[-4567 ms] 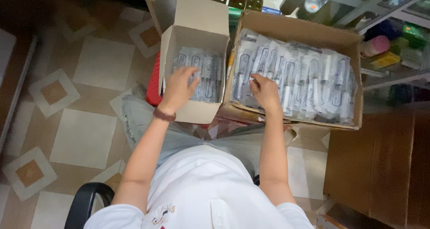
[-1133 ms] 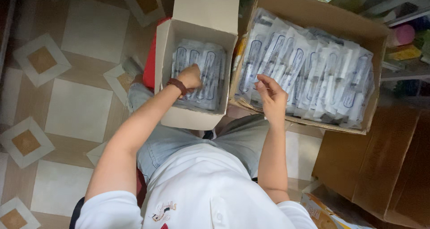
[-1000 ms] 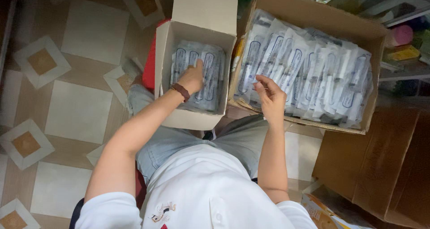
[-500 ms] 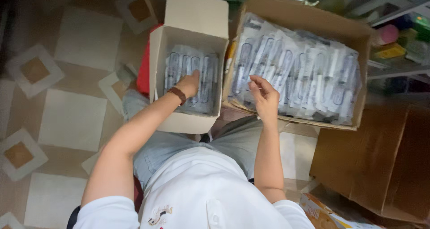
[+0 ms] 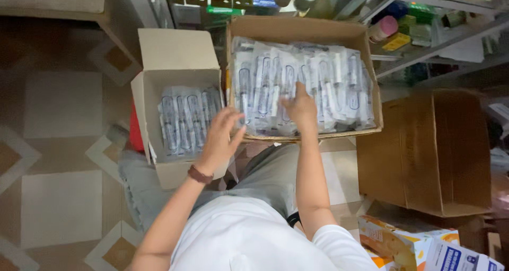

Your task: The person opens a box of Efferalgan, removes a blister pack, and places the box on a shelf. They then handle cash, counting and folding bills, before transferring individually wrapped syringes from one cardboard box to another.

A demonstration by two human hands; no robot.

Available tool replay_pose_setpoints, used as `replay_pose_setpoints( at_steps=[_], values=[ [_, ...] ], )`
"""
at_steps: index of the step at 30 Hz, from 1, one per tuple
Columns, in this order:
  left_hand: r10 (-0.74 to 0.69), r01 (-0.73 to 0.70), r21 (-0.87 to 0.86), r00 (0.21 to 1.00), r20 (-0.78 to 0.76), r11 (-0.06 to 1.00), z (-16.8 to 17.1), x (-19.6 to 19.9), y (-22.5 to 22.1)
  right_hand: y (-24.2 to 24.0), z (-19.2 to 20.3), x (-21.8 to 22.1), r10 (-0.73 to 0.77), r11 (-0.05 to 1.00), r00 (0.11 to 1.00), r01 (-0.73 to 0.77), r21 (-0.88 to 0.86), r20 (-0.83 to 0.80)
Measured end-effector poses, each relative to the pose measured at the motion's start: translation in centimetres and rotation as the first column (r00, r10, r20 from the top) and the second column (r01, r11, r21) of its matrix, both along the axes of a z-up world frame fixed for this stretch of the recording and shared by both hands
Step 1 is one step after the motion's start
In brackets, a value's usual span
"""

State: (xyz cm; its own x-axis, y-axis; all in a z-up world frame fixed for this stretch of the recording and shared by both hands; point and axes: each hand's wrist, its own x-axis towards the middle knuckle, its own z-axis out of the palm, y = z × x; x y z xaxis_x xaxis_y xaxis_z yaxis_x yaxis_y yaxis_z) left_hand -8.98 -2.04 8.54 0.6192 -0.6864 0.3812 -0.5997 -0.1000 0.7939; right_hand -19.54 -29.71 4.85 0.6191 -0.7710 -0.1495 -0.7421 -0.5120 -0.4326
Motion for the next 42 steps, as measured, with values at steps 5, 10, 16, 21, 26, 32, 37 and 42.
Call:
replay_pose_setpoints(
  at_steps=[5, 10, 16, 21, 26, 32, 37, 42],
  values=[
    [-0.031, 0.039, 0.091, 0.995, -0.092, 0.995, -0.8, -1.6, -0.4, -0.7, -2.4, -0.1, 0.056, 0.998, 0.995, -0.059, -0.035, -0.084],
    [-0.024, 0.029, 0.055, 0.996, -0.087, 0.998, -1.7, -1.6, -0.1, -1.7, -4.7, -1.1, 0.092, 0.980, 0.996, -0.091, -0.179, -0.005],
    [-0.020, 0.019, -0.006, 0.982, -0.187, 1.000, 0.0, -1.0, 0.1, -0.7, -1.0, -1.4, -0.170, 0.978, 0.891, 0.099, 0.186, 0.422],
    [-0.061, 0.047, -0.045, 0.920, -0.388, 0.998, 1.8, 0.3, -1.2, 4.7, 4.3, 0.3, -0.231, 0.791, 0.660, -0.300, 0.533, 0.715],
    [-0.209, 0.106, -0.192, 0.704, -0.679, 0.976, 1.0, 3.1, -1.9, 12.1, 8.5, 2.5, 0.102, 0.883, 0.728, -0.380, 0.275, 0.678],
    [-0.316, 0.059, -0.349, 0.584, -0.748, 0.935, 0.3, 6.6, 2.4, 14.2, 7.7, 3.3, 0.268, 0.823, 0.686, -0.528, 0.210, 0.676],
    [0.105, -0.091, 0.056, 0.756, -0.646, 0.994, -0.9, 10.7, 6.3, 11.2, 4.8, 1.9, 0.134, 0.879, 0.740, -0.396, 0.266, 0.660],
    [0.281, -0.063, 0.444, 0.850, -0.445, 0.894, -4.5, 11.1, 5.5, 8.8, 2.3, 0.6, -0.015, 0.908, 0.782, -0.251, 0.337, 0.623]
  ],
)
